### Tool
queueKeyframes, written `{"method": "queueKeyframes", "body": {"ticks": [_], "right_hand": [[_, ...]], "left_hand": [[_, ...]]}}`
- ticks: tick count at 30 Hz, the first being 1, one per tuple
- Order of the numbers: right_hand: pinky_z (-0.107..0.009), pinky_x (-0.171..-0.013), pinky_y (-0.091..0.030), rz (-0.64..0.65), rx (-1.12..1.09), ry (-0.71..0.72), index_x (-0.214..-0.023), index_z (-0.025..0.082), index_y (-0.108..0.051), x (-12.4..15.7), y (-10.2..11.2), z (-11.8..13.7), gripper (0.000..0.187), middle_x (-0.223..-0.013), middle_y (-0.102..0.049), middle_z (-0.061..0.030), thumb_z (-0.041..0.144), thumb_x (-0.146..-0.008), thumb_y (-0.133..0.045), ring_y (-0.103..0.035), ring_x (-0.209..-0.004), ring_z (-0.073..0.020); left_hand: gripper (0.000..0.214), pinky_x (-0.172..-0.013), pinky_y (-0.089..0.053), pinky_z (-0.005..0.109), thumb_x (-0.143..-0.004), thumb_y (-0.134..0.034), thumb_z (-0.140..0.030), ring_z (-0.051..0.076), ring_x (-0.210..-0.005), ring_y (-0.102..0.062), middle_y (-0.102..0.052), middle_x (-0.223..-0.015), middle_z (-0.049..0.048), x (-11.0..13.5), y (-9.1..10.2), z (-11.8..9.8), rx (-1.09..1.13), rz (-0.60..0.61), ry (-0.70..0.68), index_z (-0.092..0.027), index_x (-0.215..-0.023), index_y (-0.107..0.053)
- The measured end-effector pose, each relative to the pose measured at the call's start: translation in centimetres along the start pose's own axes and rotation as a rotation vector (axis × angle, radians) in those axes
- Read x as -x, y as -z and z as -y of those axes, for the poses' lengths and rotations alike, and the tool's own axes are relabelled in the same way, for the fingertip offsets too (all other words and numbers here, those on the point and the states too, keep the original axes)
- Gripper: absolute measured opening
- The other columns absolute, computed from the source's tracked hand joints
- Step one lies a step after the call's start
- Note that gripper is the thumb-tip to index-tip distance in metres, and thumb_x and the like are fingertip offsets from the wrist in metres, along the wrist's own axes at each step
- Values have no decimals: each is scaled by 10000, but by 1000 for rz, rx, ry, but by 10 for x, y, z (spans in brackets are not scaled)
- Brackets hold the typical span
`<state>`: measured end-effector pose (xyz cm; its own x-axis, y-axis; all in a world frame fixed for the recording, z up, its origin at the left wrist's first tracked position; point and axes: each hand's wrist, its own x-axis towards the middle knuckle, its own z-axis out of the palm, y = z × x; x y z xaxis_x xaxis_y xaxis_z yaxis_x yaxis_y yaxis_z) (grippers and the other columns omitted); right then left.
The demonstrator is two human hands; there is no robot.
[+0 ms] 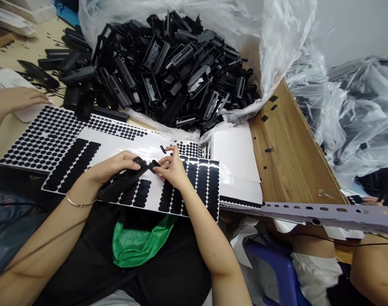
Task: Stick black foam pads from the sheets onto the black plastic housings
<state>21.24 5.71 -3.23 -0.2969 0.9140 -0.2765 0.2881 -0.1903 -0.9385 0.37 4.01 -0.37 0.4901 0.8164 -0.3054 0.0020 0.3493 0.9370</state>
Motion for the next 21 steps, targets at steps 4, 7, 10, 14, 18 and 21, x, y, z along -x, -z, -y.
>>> {"method": "queueKeyframes", "body": {"ticks": [4, 7, 10, 14, 18, 21], "right_hand": [[-263, -565, -488, -119, 372, 69, -1114, 273, -346, 1, -11, 6, 528, -811, -623, 80, 165, -733, -695, -667, -579, -145], [-270, -602, -446, -138, 587, 100, -1175, 282, -365, 2, -16, 11, 535, -843, -655, 58, 113, -766, -665, -682, -653, -176], [-281, -602, -411, -144, 773, 129, -1234, 296, -388, 2, -17, 17, 554, -876, -678, 25, 117, -796, -676, -678, -716, -217], [-305, -572, -417, -228, 971, 132, -1306, 282, -437, -3, -13, 18, 635, -1156, -619, -98, 242, -778, -787, -655, -702, -221], [-330, -568, -482, -277, 898, 126, -1293, 250, -476, -10, 4, 10, 782, -1297, -462, -142, 394, -649, -897, -625, -753, -212], [-348, -650, -531, -240, 651, 178, -1129, 232, -567, -10, 19, 4, 480, -1211, -485, -85, 376, -746, -818, -576, -721, -152]], "left_hand": [[288, -480, -333, 255, -690, -675, -338, 99, -456, -363, -436, -477, -48, -2, -9, 7, -379, 263, -72, -196, -516, -493], [335, -576, -441, 297, -682, -679, -291, 109, -423, -370, -426, -425, -52, -7, -21, 19, -548, 334, -111, -212, -465, -435], [349, -711, -498, 336, -688, -650, -256, 121, -410, -389, -425, -404, -53, -8, -30, 26, -633, 302, -120, -223, -448, -399], [387, -974, -469, 403, -719, -620, -246, 115, -395, -367, -372, -393, -75, -7, -34, 25, -743, 267, -130, -231, -458, -335], [419, -1160, -322, 439, -755, -595, -240, 108, -382, -322, -297, -384, -100, -6, -35, 21, -845, 299, -142, -239, -478, -281], [421, -1137, -354, 420, -757, -603, -230, 125, -396, -342, -269, -375, -102, -5, -35, 19, -854, 311, -131, -244, -491, -277]]}}
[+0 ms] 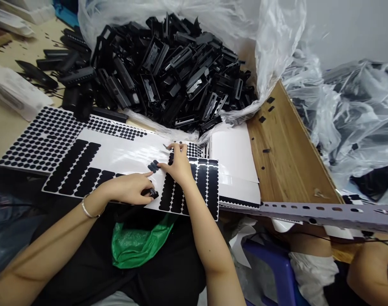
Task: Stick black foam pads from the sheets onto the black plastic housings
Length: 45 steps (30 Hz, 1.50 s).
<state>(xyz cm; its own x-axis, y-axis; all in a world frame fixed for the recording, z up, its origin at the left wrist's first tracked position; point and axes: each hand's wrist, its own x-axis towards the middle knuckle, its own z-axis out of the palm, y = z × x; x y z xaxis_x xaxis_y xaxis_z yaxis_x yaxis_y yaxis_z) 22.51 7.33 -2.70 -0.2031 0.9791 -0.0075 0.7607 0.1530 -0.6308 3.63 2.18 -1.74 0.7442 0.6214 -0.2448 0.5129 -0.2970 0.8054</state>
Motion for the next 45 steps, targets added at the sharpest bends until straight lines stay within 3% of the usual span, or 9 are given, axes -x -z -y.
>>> {"method": "queueKeyframes", "body": {"ticks": [3, 12, 15, 19, 26, 32, 37, 41, 45], "right_hand": [[-357, -734, -535, 20, -198, 20, -869, 211, -625, 1, 7, -7, 149, -1039, -532, -44, 354, -888, -663, -547, -710, -138], [-373, -671, -522, -75, 83, -26, -716, 210, -637, 0, -20, 3, 157, -984, -526, -65, 280, -844, -693, -576, -819, -222], [-358, -602, -513, -152, 124, -28, -909, 216, -684, 4, -21, 5, 111, -1120, -514, -84, 281, -824, -716, -577, -779, -207], [-401, -737, -569, -216, -40, 40, -1266, 273, -602, -1, -5, -6, 533, -1212, -508, -80, 282, -765, -782, -563, -726, -160], [-358, -765, -546, -72, -350, -1, -795, 206, -678, -18, 9, -19, 167, -964, -576, -35, 365, -840, -705, -556, -754, -156], [-432, -857, -539, -64, -16, 9, -767, 208, -651, -15, -18, -3, 105, -988, -519, -50, 200, -792, -752, -582, -904, -230], [-414, -803, -562, -168, -29, 3, -1171, 226, -592, -25, -11, -13, 564, -1141, -532, -68, 215, -677, -866, -583, -791, -188], [-394, -807, -548, -137, -36, 42, -844, 213, -667, -37, 0, -23, 23, -925, -623, -38, 219, -858, -684, -588, -743, -188], [-396, -848, -504, -110, 61, 82, -817, 229, -734, -40, -1, -17, 112, -950, -659, -54, 169, -868, -655, -615, -933, -248]], "left_hand": [[415, -1129, -359, 413, -751, -600, -209, 114, -379, -308, -265, -367, -111, 1, 1, 0, 6, 3, -12, -241, -498, -273], [406, -1033, -425, 409, -729, -595, -230, 103, -386, -289, -314, -368, -95, 0, 2, 5, 65, -27, -36, -236, -462, -290], [392, -770, -484, 350, -743, -602, -267, 119, -418, -339, -367, -405, -69, 2, 7, 3, 143, -55, -21, -233, -470, -323], [334, -620, -420, 309, -776, -609, -317, 135, -475, -400, -433, -476, -53, 6, 11, 2, 198, -86, -35, -226, -536, -396], [291, -649, -426, 322, -811, -601, -372, 146, -488, -424, -463, -498, -51, 7, 8, 2, 200, -88, -70, -228, -599, -463], [291, -627, -407, 313, -803, -619, -338, 137, -468, -412, -473, -495, -55, 9, 7, 0, 221, -116, -53, -226, -591, -456], [275, -515, -311, 290, -842, -587, -346, 131, -491, -405, -478, -545, -50, 10, 11, -2, 219, -76, 11, -217, -638, -455], [254, -518, -324, 278, -871, -574, -387, 140, -554, -449, -524, -618, -34, 11, 16, -3, 263, -128, 50, -208, -702, -509], [206, -550, -403, 253, -847, -631, -378, 140, -609, -509, -577, -669, -20, 15, 21, 2, 525, -130, -1, -188, -772, -606]]}}
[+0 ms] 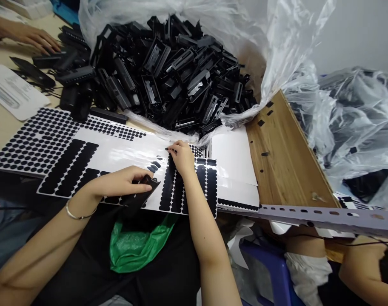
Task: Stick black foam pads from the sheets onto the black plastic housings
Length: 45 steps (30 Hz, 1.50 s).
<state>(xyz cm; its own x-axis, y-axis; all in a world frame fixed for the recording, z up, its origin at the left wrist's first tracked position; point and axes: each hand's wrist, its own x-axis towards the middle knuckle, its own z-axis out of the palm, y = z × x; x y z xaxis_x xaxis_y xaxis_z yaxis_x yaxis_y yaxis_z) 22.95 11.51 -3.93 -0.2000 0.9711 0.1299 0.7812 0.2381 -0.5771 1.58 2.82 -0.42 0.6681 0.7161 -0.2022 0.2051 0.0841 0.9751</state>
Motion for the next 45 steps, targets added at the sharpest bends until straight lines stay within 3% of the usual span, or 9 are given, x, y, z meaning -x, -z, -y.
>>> {"method": "queueKeyframes", "body": {"ticks": [7, 11, 14, 16, 19, 24, 35, 41, 45], "right_hand": [[-372, -804, -473, 28, -72, -86, -742, 204, -698, -7, -9, 6, 128, -907, -648, -42, 122, -832, -658, -605, -888, -230], [-396, -864, -503, -23, -162, -114, -751, 199, -642, -2, -1, 11, 121, -945, -630, -50, 160, -862, -614, -607, -901, -216], [-387, -894, -539, -21, -481, -71, -846, 222, -649, 18, 14, 27, 87, -1125, -620, -57, 284, -900, -620, -626, -1015, -213], [-408, -987, -512, 40, -748, -13, -836, 243, -665, 35, 23, 42, 109, -1226, -615, -41, 340, -881, -683, -604, -1150, -233], [-422, -1055, -478, 110, -851, 18, -819, 253, -684, 55, 27, 62, 126, -1229, -639, -32, 355, -889, -707, -581, -1218, -237], [-401, -975, -514, 133, -881, -18, -803, 233, -677, 60, 17, 69, 155, -1184, -670, -43, 351, -900, -701, -629, -1095, -219], [-404, -933, -560, 61, -847, 27, -795, 229, -665, 60, 12, 68, 177, -1135, -695, -58, 369, -884, -725, -650, -1085, -225], [-435, -988, -543, 18, -855, -1, -784, 228, -667, 62, 4, 67, 151, -1131, -688, -68, 337, -861, -739, -647, -1122, -241], [-469, -1076, -495, -47, -874, -11, -678, 220, -597, 62, 1, 65, 258, -1102, -690, -67, 337, -822, -776, -649, -1136, -248]], "left_hand": [[331, -712, -606, 295, -768, -795, -373, 215, -932, -690, -722, -1026, 68, -3, 13, 5, 543, -342, -108, -178, -1019, -705], [403, -765, -639, 328, -654, -891, -276, 210, -941, -696, -708, -959, 32, -5, 17, 5, 633, -507, -125, -172, -980, -679], [405, -747, -645, 321, -628, -910, -274, 183, -868, -698, -683, -879, 4, -6, 16, 4, 666, -583, -140, -165, -931, -664], [396, -718, -646, 311, -622, -913, -285, 176, -826, -695, -666, -830, -7, -7, 14, 5, 656, -594, -159, -161, -906, -667], [376, -688, -642, 301, -614, -916, -292, 169, -773, -691, -655, -774, -14, -9, 10, 6, 628, -608, -191, -157, -869, -673], [370, -669, -633, 289, -576, -930, -290, 169, -751, -688, -671, -741, -6, -13, 7, 8, 613, -628, -168, -150, -800, -670], [441, -625, -622, 267, -481, -969, -310, 143, -685, -659, -626, -676, -29, -14, 6, 9, 643, -665, -144, -149, -719, -635], [443, -638, -622, 276, -493, -959, -328, 136, -683, -652, -619, -678, -32, -17, 2, 12, 653, -694, -162, -154, -694, -606], [441, -651, -622, 296, -514, -955, -343, 147, -670, -664, -645, -687, -19, -17, 3, 12, 612, -662, -180, -156, -685, -594]]}}
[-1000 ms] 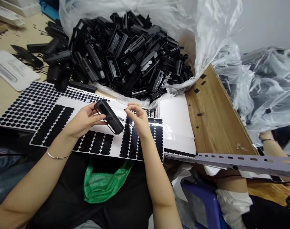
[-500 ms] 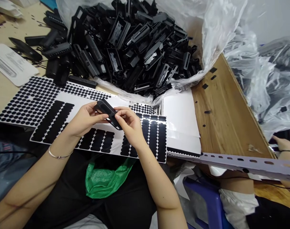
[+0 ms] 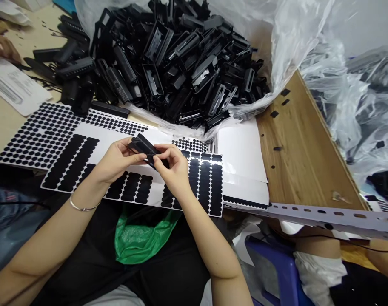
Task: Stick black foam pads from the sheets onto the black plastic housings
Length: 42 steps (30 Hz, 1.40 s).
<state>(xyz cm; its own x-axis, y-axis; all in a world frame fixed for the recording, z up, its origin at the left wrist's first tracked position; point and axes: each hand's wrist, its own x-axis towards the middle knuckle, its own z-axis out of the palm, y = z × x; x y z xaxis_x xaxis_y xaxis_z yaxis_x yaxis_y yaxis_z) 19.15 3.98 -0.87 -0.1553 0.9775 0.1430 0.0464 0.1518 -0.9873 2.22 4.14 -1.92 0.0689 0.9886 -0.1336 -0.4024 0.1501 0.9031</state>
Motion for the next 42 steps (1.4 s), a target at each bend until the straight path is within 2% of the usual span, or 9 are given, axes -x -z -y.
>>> {"method": "queueKeyframes", "body": {"ticks": [7, 12, 16, 17, 20, 24, 29, 37, 42], "right_hand": [[-423, -923, -582, 199, -223, -277, -1062, 283, -636, -3, 7, 0, 532, -1041, -748, -10, 411, -636, -928, -720, -946, -224], [-393, -908, -570, 248, -45, -148, -925, 237, -733, -1, 13, 5, 294, -920, -746, -14, 442, -750, -851, -705, -907, -213], [-446, -983, -560, 746, 40, -70, -1060, 236, -758, -22, 46, 10, 497, -1145, -751, -76, 486, -657, -908, -700, -1085, -269], [-460, -999, -553, 702, 102, -33, -1080, 240, -755, -29, 54, 8, 464, -1206, -735, -87, 503, -715, -864, -688, -1128, -276], [-490, -981, -547, 101, 601, 146, -986, 246, -752, -53, 67, -11, 194, -1080, -757, -77, 383, -929, -628, -690, -1046, -265], [-609, -1133, -363, -109, 776, 171, -1107, 207, -719, -83, 64, -39, 315, -1306, -668, -130, 109, -888, -514, -524, -1255, -341], [-581, -1081, -394, -155, 863, 81, -1256, 181, -659, -107, 49, -53, 563, -1383, -622, -146, -51, -781, -465, -497, -1218, -349], [-437, -889, -540, -342, 741, 80, -969, 182, -657, -98, 44, -22, 129, -1047, -646, -115, 169, -851, -607, -614, -944, -261], [-306, -540, -559, 195, 45, -135, -1132, 266, -598, -56, 29, -1, 437, -940, -640, 2, 464, -783, -770, -584, -601, -134]], "left_hand": [[426, -659, -605, 297, -542, -944, -328, 160, -681, -673, -656, -688, -15, 2, 3, -7, -24, 130, 5, -168, -688, -577], [488, -605, -530, 242, -576, -929, -264, 117, -621, -599, -578, -637, -40, 5, 8, -15, -110, 237, -59, -183, -587, -448], [426, -571, -530, 275, -618, -910, -332, 155, -597, -626, -616, -639, -19, 16, 9, -25, -167, 664, 100, -200, -616, -505], [374, -584, -543, 290, -648, -894, -367, 176, -619, -652, -656, -669, 2, 20, 8, -25, -220, 845, 181, -203, -659, -558], [306, -605, -529, 266, -704, -862, -421, 185, -678, -676, -712, -718, 20, 26, 4, -14, -532, 1126, 236, -210, -796, -661], [435, -538, -439, 228, -528, -962, -397, 175, -643, -666, -720, -713, -7, 24, -1, 10, -915, 1022, 184, -205, -809, -691], [258, -593, -454, 250, -779, -792, -440, 193, -700, -699, -767, -781, 37, 19, -4, 7, -882, 942, 165, -193, -783, -719], [362, -893, -552, 401, -871, -666, -452, 300, -1148, -672, -660, -1326, 121, 5, -2, 2, -591, 89, -108, -240, -1162, -633], [450, -1025, -497, 451, -814, -731, -417, 300, -1259, -605, -647, -1346, 122, -2, 1, 3, -394, 65, -183, -237, -1214, -630]]}}
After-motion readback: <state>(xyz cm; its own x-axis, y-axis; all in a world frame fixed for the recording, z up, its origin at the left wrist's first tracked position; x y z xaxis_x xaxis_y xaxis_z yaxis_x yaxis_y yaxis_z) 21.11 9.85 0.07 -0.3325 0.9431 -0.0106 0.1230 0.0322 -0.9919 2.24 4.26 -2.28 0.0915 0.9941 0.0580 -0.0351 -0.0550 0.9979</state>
